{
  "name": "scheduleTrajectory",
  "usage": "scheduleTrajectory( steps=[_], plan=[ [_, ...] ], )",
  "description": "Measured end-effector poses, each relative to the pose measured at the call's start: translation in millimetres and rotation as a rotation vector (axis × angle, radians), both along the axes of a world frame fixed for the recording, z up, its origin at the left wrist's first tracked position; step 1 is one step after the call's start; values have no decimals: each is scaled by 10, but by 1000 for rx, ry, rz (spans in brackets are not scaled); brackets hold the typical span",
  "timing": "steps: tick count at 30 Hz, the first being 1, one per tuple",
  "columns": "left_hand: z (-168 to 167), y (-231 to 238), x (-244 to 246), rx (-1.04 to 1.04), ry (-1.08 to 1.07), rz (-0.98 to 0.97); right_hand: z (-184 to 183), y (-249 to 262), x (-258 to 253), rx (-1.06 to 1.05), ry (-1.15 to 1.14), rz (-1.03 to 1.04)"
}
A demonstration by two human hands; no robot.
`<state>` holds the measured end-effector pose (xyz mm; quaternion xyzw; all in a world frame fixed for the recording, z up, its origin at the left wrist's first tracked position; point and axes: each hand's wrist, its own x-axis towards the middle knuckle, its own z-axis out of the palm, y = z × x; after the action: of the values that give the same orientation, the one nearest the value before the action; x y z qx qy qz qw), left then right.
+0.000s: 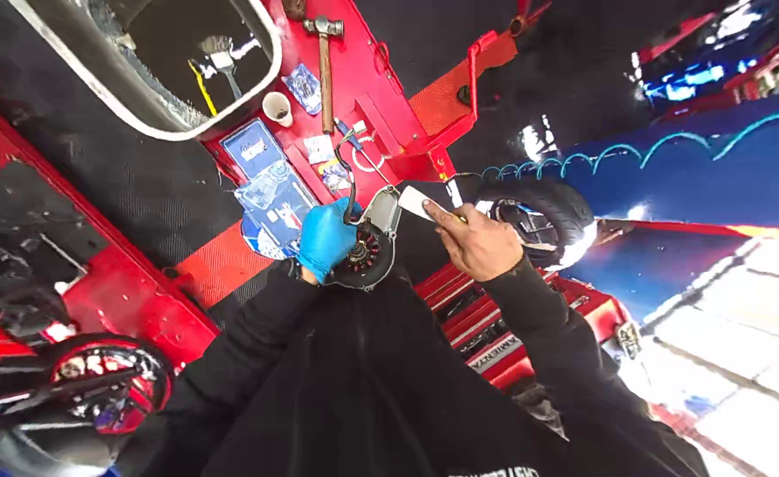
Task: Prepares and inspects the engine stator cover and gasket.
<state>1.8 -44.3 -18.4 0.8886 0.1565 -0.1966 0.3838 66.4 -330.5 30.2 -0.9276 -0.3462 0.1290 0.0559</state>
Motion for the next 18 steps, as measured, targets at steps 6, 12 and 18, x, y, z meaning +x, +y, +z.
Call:
scheduleTrajectory(
  steps=[6,12,18],
  plan=[
    [6,-91,-84,45,-54,2,72,-9,244,-49,94,152],
    [6,-190,-151,45,-139,19,214,41,350,-131,104,244],
    [-45,-154,-148,31,-245,-49,283,126,390,-229,99,302]
  ],
)
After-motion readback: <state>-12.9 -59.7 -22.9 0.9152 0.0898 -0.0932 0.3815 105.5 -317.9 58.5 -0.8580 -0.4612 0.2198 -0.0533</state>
